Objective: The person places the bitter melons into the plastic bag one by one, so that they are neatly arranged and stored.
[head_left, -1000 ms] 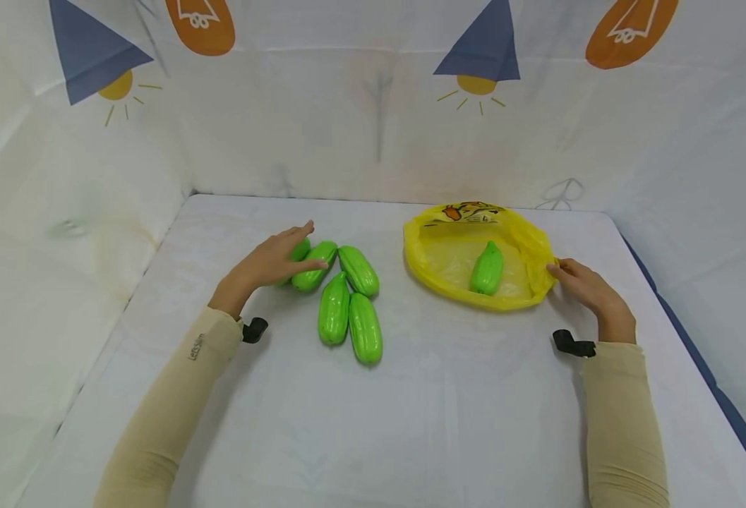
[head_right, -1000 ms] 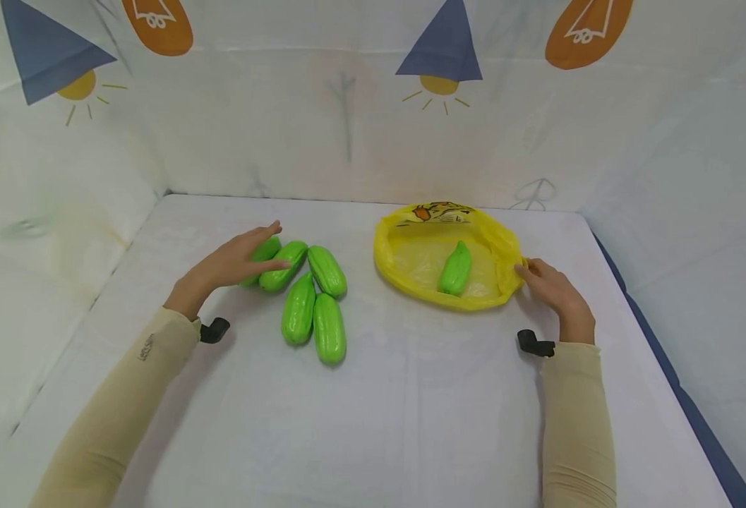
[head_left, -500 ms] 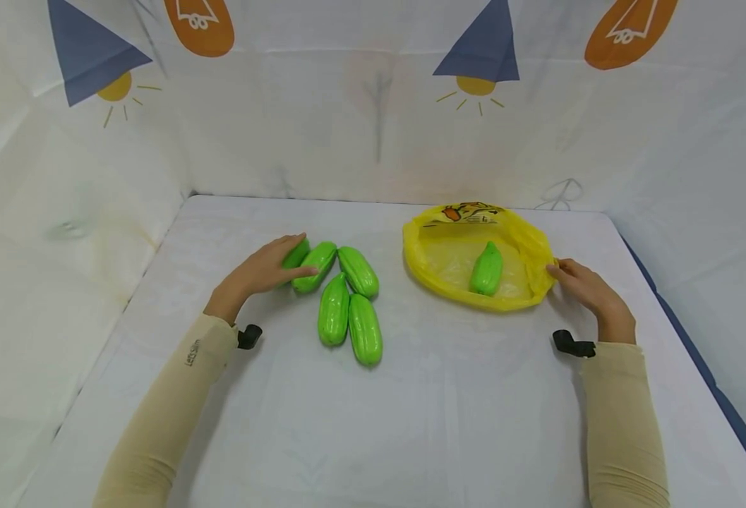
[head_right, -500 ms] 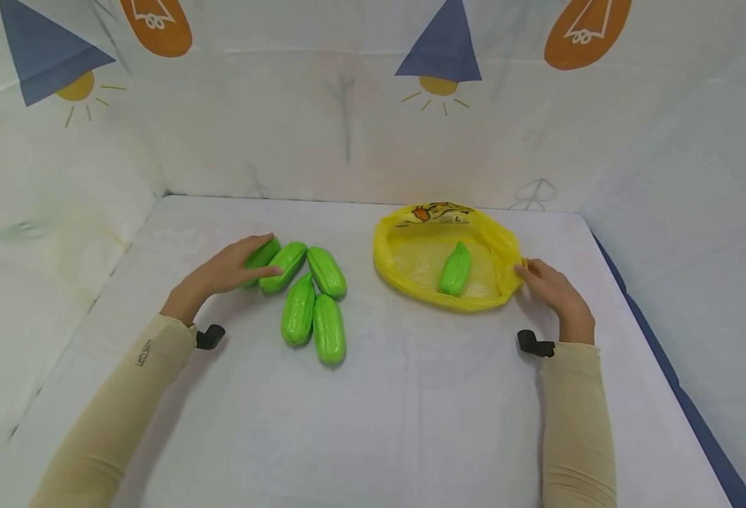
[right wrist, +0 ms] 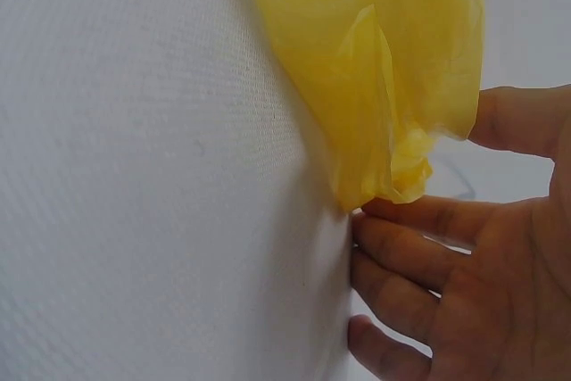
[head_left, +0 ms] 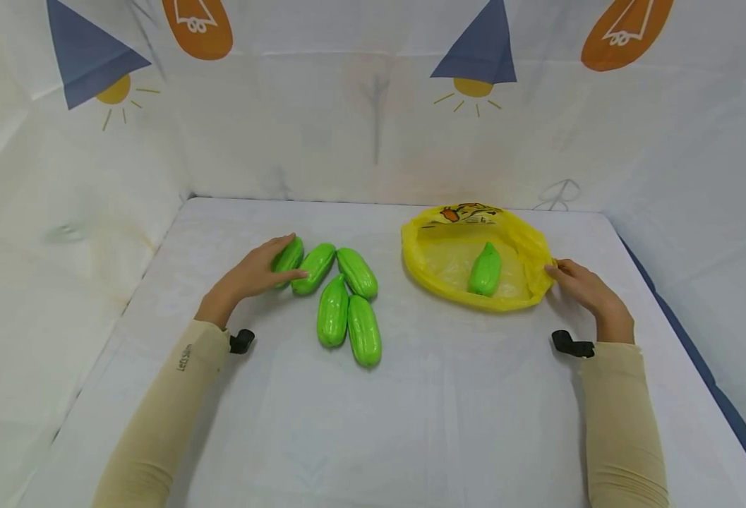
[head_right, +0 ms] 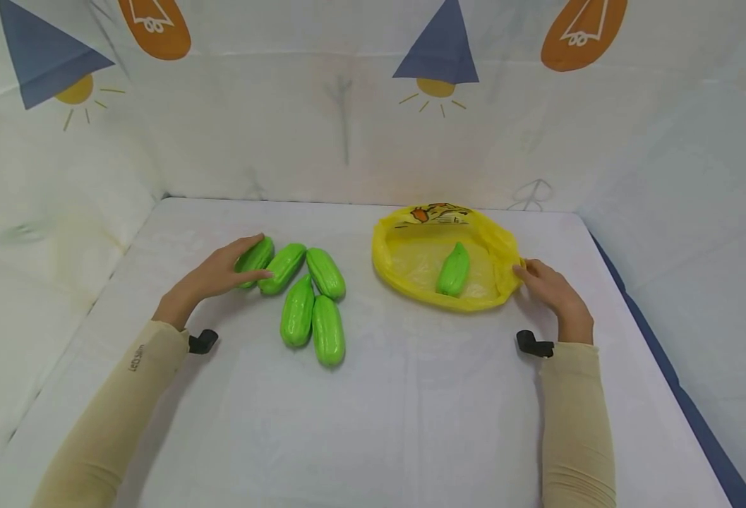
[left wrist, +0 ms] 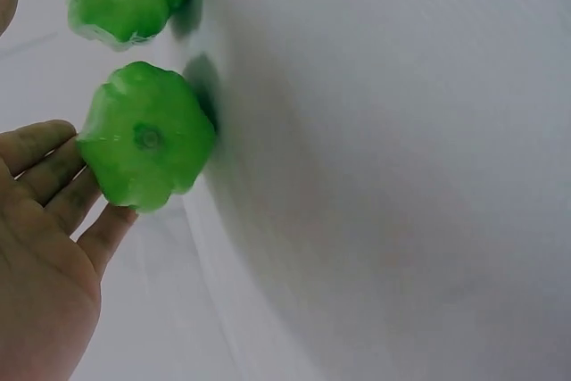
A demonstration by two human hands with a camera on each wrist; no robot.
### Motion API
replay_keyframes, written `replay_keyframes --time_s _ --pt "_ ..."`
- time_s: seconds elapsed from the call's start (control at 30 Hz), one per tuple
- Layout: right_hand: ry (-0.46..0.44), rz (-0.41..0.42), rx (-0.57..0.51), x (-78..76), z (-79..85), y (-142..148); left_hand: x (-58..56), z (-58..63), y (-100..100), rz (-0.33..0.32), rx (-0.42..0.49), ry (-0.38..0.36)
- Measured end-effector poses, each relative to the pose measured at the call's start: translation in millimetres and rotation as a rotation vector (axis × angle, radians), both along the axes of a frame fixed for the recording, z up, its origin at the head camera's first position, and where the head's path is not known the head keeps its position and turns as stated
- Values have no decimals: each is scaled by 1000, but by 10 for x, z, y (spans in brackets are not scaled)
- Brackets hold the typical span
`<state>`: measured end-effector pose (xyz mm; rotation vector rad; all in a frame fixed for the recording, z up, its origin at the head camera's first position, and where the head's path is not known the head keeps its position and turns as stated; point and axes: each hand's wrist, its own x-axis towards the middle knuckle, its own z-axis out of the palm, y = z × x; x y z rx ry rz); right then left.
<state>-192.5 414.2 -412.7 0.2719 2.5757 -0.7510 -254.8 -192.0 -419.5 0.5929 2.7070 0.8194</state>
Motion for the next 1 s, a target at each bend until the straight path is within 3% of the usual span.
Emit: replay_keyframes --time_s 0.63,1.0 --pt "11 5 -22 17 24 -20 37 -144 -257 12 64 20" --pt "19 -5 -27 26 17 -29 52 -191 -369 23 143 -66"
